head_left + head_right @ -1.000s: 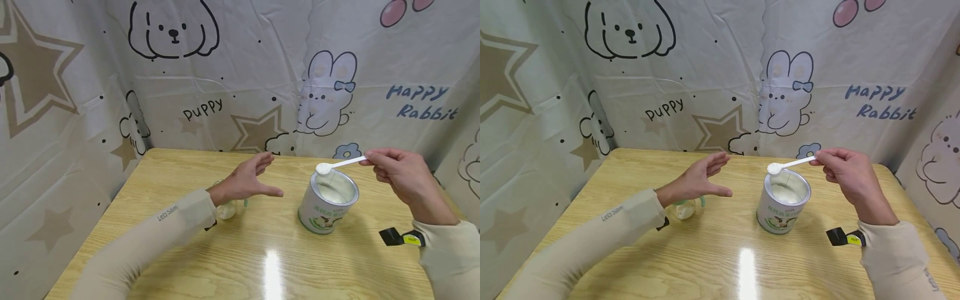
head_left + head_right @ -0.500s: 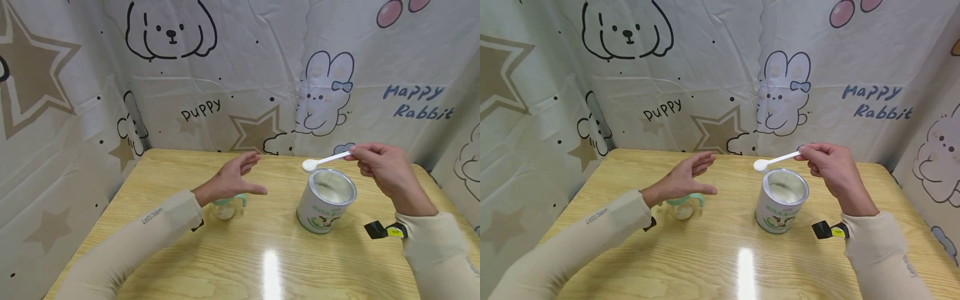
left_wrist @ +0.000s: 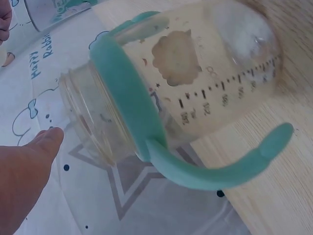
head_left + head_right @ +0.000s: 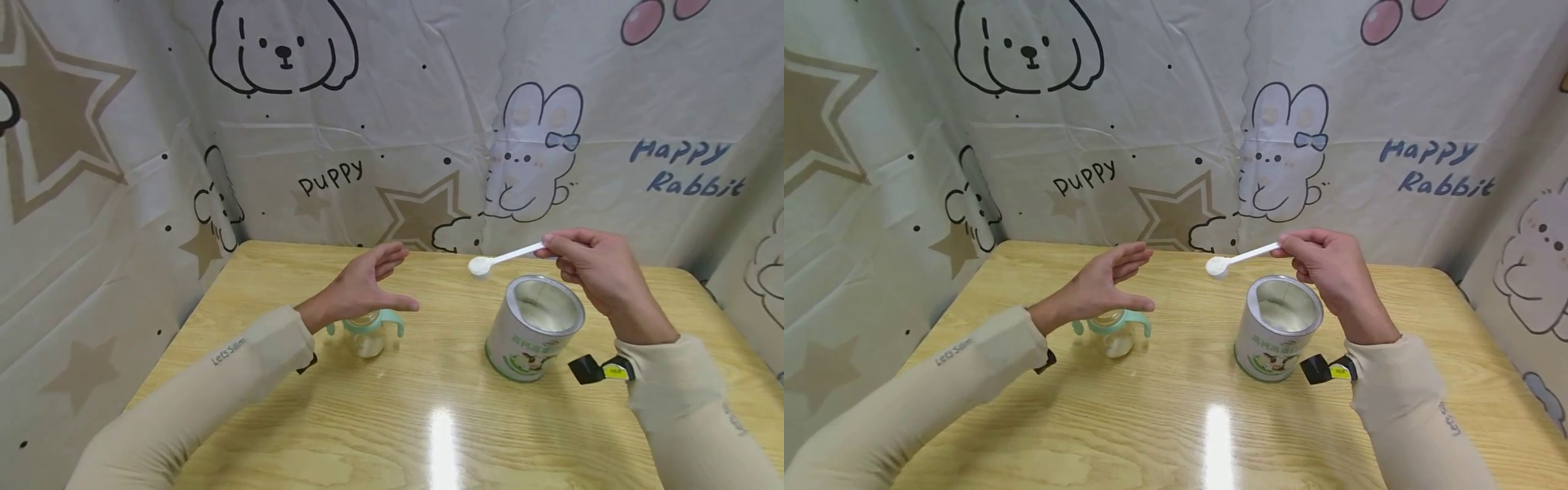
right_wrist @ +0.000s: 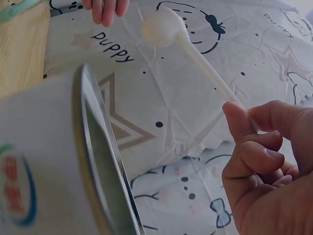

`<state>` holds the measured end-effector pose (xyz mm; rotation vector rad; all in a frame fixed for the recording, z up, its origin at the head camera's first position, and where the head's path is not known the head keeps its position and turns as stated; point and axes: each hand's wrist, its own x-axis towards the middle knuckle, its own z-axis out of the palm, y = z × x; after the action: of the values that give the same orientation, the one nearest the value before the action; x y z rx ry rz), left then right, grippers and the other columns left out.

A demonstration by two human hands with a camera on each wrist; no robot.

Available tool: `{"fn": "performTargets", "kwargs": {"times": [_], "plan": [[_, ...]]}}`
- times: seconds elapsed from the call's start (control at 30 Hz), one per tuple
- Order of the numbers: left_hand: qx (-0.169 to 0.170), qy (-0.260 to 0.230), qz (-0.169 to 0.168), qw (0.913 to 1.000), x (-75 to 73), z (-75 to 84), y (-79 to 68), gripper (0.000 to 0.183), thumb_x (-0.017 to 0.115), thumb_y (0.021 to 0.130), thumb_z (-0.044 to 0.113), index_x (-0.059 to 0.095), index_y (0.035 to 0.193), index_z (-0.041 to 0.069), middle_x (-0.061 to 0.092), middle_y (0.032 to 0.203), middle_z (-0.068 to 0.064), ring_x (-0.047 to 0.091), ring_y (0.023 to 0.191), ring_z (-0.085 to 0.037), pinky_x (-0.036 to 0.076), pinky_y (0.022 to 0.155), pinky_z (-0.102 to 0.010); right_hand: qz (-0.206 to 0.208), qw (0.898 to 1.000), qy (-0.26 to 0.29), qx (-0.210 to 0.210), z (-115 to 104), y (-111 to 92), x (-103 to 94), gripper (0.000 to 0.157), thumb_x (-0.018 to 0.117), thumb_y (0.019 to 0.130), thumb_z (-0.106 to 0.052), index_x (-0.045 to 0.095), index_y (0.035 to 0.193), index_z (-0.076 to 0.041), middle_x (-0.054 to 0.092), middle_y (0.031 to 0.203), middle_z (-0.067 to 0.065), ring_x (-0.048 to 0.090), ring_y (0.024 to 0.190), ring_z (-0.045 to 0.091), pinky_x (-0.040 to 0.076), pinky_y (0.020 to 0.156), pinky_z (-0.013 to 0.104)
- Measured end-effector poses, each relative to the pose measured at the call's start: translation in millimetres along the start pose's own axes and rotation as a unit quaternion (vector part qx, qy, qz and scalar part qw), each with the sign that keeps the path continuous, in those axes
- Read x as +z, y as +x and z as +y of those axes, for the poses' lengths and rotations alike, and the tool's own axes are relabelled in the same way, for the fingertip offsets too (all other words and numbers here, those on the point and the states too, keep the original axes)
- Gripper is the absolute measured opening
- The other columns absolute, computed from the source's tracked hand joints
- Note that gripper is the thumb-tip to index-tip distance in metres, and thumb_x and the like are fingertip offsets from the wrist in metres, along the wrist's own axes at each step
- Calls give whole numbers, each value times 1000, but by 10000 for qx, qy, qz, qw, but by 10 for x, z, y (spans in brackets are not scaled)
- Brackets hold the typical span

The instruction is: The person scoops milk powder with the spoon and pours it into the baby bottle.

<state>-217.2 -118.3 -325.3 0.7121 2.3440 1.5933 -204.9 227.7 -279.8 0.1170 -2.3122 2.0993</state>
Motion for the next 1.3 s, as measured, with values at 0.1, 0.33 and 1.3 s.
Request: {"fn": "performTargets", "kwargs": {"times": [0.1, 0.33, 1.3], "plan": [[6, 66, -17, 10000, -29, -12, -11, 97, 86, 81, 12, 25, 156, 2, 35, 158, -12, 33, 145, -23, 33, 116, -35, -1, 10000, 54, -7, -14, 11, 57, 14, 67, 97, -15, 74, 85, -16, 72, 76, -5, 44, 60, 6, 38, 48, 17], [-167, 249, 14, 9995, -97, -27, -67, 98, 87, 79, 20, 28, 156, 6, 35, 158, -8, 33, 145, -22, 32, 116, -40, -92, 9999, -43, 31, -54, 36, 198, 13, 67, 98, -17, 73, 87, -16, 72, 77, -6, 43, 60, 6, 38, 49, 18], [-142, 713, 334, 9968, -301, -293, -334, 88, 90, 77, 19, 40, 148, 2, 44, 151, -16, 37, 143, -31, 33, 114, -49, -231, 9995, -4, 209, -58, 103, 647, 9, 65, 98, -13, 71, 92, -11, 71, 75, -7, 42, 62, 7, 37, 51, 18]]}}
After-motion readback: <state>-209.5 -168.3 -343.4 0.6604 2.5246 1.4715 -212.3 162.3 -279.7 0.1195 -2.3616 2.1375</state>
